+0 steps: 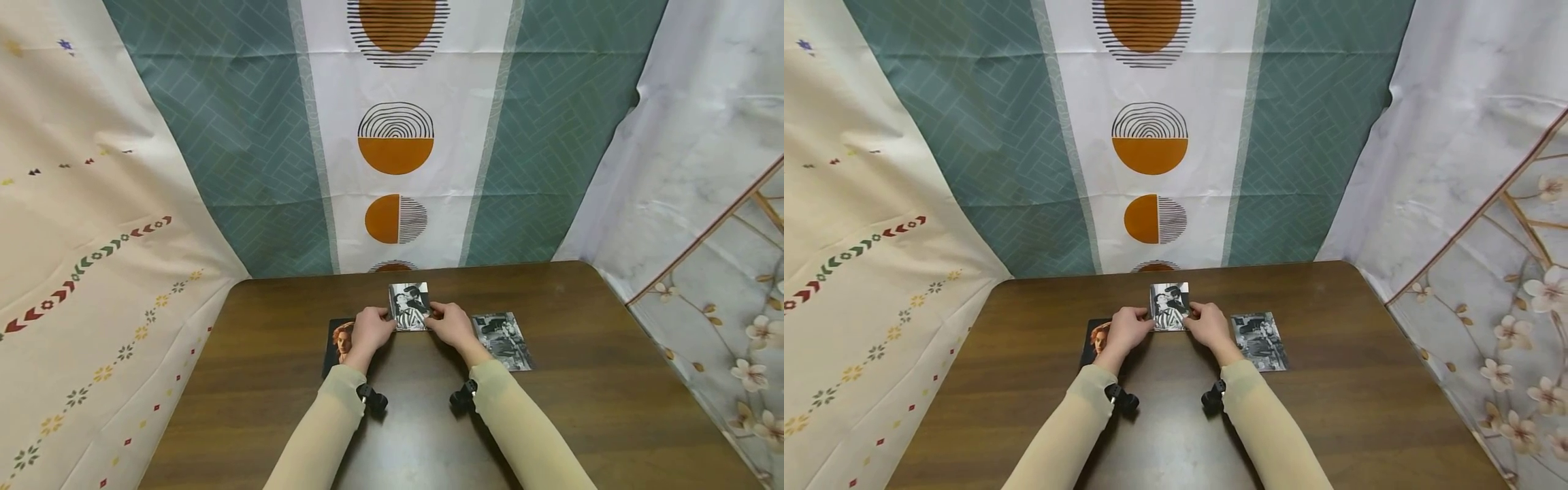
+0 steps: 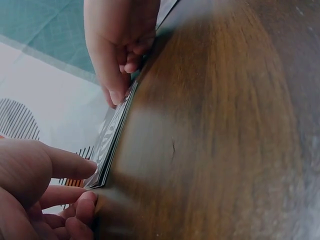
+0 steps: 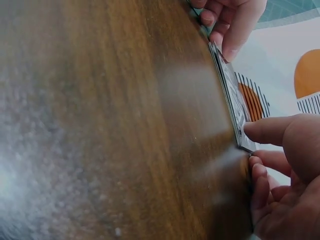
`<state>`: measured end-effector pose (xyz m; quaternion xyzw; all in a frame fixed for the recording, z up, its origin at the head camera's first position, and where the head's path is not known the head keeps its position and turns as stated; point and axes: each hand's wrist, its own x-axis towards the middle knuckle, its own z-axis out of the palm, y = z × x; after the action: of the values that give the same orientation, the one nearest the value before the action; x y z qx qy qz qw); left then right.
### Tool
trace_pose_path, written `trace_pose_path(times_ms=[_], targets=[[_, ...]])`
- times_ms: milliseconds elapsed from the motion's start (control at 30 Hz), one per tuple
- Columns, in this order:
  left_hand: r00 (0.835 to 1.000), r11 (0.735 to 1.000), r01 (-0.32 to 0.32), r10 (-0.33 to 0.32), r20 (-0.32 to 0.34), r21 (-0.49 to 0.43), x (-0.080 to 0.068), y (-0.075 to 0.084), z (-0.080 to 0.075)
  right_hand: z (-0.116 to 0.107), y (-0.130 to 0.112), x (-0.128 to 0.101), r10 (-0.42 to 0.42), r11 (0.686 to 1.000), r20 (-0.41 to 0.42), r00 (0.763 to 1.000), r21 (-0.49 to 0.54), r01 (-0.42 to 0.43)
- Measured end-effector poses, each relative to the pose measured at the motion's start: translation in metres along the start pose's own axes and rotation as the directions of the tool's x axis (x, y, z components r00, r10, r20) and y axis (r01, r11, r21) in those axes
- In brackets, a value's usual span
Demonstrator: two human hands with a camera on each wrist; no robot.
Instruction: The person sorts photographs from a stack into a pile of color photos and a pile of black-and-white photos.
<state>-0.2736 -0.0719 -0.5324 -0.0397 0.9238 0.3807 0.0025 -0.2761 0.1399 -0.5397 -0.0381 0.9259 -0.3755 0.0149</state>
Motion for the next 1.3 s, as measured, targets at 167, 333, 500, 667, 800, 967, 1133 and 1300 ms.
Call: trace_pose_path(times_ms=[167, 333, 500, 667, 800, 967, 1133, 1300], targets=[[1.000, 1.000, -0.001, 0.001, 0.013, 0.008, -0.0001, -0.0003, -0.0019, 0.0005, 0.0012, 0.0003, -0.005, 1.000, 0.003, 1.000, -0.011, 0.005], [1.000, 1.000, 0.004, -0.004, 0.014, 0.017, 0.0004, 0.0002, -0.0018, -0.0013, 0.0018, 0.0014, -0.003, 1.000, 0.029, 1.000, -0.004, 0.003], [0.999, 0.999, 0.025, -0.025, 0.028, 0.023, 0.0002, 0.0032, -0.0024, -0.0050, 0.0002, 0.0005, -0.006, 1.000, 0.053, 0.999, 0.022, 0.005], [0.999, 0.999, 0.035, -0.036, 0.038, 0.032, -0.0007, 0.0051, -0.0029, -0.0051, 0.0016, 0.0001, -0.001, 0.999, 0.066, 0.998, 0.036, -0.001], [0.998, 0.999, 0.043, -0.045, 0.046, 0.033, -0.0017, 0.0066, -0.0023, -0.0034, 0.0036, 0.0005, 0.012, 0.999, 0.068, 0.998, 0.038, -0.015], [0.998, 0.998, 0.045, -0.047, 0.047, 0.041, -0.0026, 0.0072, -0.0019, -0.0040, 0.0029, -0.0008, 0.020, 0.997, 0.062, 0.998, 0.071, -0.024], [0.998, 0.998, 0.042, -0.044, 0.045, 0.045, -0.0035, 0.0071, -0.0026, -0.0059, 0.0012, -0.0027, 0.047, 0.989, 0.070, 0.996, 0.136, -0.056], [0.999, 0.999, 0.032, -0.033, 0.036, 0.034, -0.0050, 0.0056, -0.0013, -0.0063, 0.0024, -0.0051, 0.076, 0.981, 0.070, 0.995, 0.175, -0.087]])
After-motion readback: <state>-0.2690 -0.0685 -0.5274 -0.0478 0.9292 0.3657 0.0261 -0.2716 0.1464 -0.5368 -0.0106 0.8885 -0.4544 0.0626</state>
